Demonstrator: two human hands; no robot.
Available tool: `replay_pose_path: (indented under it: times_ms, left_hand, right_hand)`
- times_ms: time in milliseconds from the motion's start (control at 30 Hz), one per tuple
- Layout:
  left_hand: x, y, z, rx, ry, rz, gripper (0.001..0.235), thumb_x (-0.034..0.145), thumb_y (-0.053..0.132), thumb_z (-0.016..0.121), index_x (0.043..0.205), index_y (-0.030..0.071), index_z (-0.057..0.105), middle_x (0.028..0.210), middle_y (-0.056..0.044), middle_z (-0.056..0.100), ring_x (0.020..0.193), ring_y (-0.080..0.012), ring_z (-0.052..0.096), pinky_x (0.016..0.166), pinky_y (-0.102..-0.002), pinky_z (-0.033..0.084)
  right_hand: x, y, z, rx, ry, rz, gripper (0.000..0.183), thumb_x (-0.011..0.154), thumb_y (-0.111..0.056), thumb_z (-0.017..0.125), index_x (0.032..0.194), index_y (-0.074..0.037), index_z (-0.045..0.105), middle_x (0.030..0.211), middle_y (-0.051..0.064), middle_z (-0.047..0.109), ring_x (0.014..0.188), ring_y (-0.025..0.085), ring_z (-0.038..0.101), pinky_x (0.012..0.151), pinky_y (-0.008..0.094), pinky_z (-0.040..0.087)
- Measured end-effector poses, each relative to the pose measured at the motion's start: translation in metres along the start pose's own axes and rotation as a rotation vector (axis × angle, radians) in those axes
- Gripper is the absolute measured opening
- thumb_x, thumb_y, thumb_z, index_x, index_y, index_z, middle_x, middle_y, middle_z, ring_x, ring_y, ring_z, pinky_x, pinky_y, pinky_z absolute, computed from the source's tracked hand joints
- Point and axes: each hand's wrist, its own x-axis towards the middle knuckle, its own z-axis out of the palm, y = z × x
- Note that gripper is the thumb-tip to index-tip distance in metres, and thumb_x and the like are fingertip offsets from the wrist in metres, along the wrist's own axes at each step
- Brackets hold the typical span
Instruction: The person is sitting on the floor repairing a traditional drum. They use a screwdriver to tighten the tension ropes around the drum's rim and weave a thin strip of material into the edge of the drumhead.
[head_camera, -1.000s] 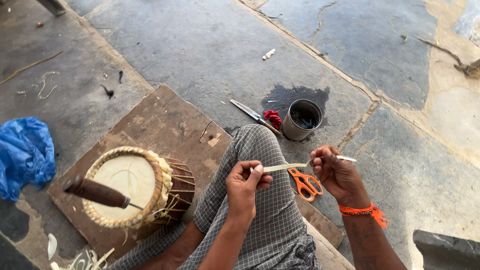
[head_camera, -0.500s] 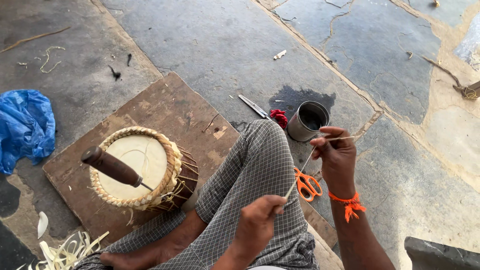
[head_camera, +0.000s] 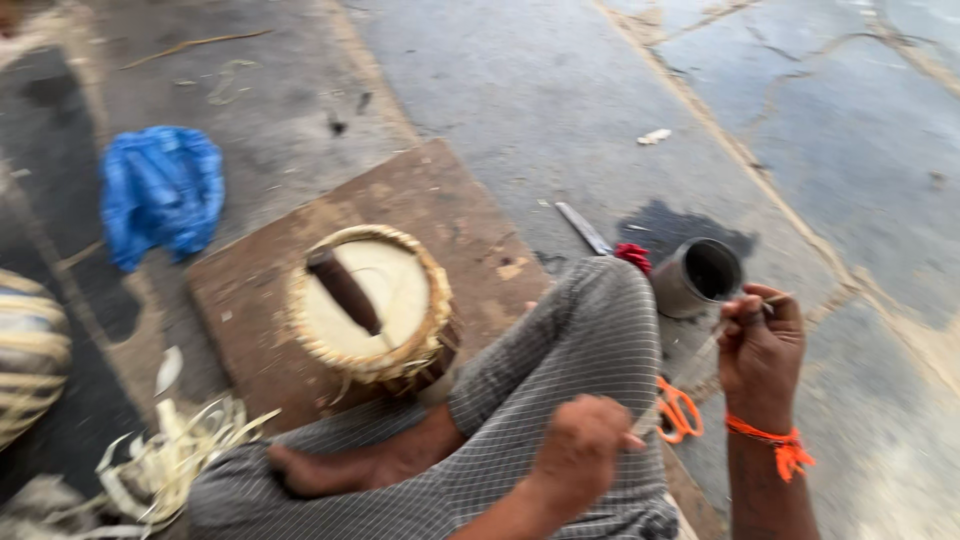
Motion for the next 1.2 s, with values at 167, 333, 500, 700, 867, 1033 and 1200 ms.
replay_pose_path:
  times_ms: [167, 333, 500, 700, 867, 1033, 1200]
  left_hand:
    - [-0.012, 0.01, 0.06, 0.059, -0.136, 0.257, 0.014, 0.102, 0.026, 0.066, 0.096, 0.014, 0.064, 0.085, -0.003, 0.062, 0.084, -0.0203, 0.065, 0.072, -0.037, 0.043]
    - [-0.026, -0.006, 0.051, 0.344, -0.221, 0.265, 0.02, 0.103, 0.035, 0.062, 0.097, 0.017, 0.069, 0.087, -0.002, 0.063, 0.082, -0.0189, 0.061, 0.073, -0.038, 0.04]
    - [-0.007, 0.002, -0.017, 0.424, -0.127, 0.063, 0.036, 0.072, 0.049, 0.07, 0.083, 0.014, 0.069, 0.098, -0.008, 0.065, 0.101, -0.0277, 0.062, 0.087, -0.05, 0.043]
    - [0.046, 0.017, -0.079, 0.185, 0.093, -0.158, 0.063, 0.096, 0.052, 0.062, 0.124, -0.004, 0.063, 0.114, -0.014, 0.069, 0.111, -0.0296, 0.064, 0.098, -0.052, 0.048]
    - [0.059, 0.016, -0.076, -0.691, 0.015, -0.692, 0.034, 0.099, 0.034, 0.059, 0.118, 0.007, 0.064, 0.094, -0.011, 0.074, 0.083, -0.0186, 0.074, 0.073, -0.03, 0.064]
    - [0.038, 0.01, -0.069, -0.394, 0.087, -0.527, 0.013, 0.099, 0.006, 0.058, 0.099, 0.003, 0.07, 0.078, -0.009, 0.073, 0.067, -0.0148, 0.071, 0.056, -0.028, 0.055]
    - [0.028, 0.012, -0.058, -0.013, 0.163, -0.12, 0.01, 0.087, -0.003, 0.069, 0.095, 0.003, 0.069, 0.084, -0.01, 0.074, 0.079, -0.025, 0.071, 0.071, -0.037, 0.055]
  right_hand:
    - [-0.02, 0.035, 0.016, -0.034, -0.117, 0.177, 0.017, 0.112, -0.014, 0.061, 0.127, -0.006, 0.06, 0.092, 0.006, 0.067, 0.077, 0.01, 0.061, 0.064, 0.024, 0.05]
    - [0.003, 0.008, 0.034, -0.069, -0.193, 0.22, 0.027, 0.113, -0.012, 0.057, 0.139, -0.005, 0.056, 0.1, 0.004, 0.068, 0.083, 0.008, 0.063, 0.069, 0.024, 0.052]
    - [0.006, -0.038, 0.068, -0.112, -0.298, 0.347, 0.04, 0.107, -0.014, 0.054, 0.145, 0.0, 0.053, 0.099, 0.008, 0.072, 0.081, 0.009, 0.066, 0.069, 0.023, 0.053]
    - [-0.033, -0.054, 0.126, -0.183, -0.536, 0.37, 0.035, 0.101, -0.01, 0.059, 0.133, 0.003, 0.059, 0.093, 0.014, 0.074, 0.08, 0.014, 0.071, 0.065, 0.026, 0.057]
    - [-0.057, -0.034, 0.153, -0.382, -0.538, 0.168, 0.028, 0.091, -0.005, 0.069, 0.119, -0.002, 0.069, 0.095, 0.004, 0.073, 0.082, 0.01, 0.071, 0.07, 0.024, 0.059]
    - [-0.055, -0.003, 0.141, -0.691, -0.453, -0.195, 0.014, 0.088, 0.003, 0.078, 0.099, -0.003, 0.073, 0.085, 0.002, 0.07, 0.077, 0.009, 0.066, 0.067, 0.023, 0.055]
    - [-0.031, 0.023, 0.138, -0.71, -0.376, -0.338, 0.013, 0.091, 0.009, 0.069, 0.093, -0.001, 0.063, 0.092, 0.003, 0.074, 0.087, 0.007, 0.071, 0.077, 0.023, 0.059]
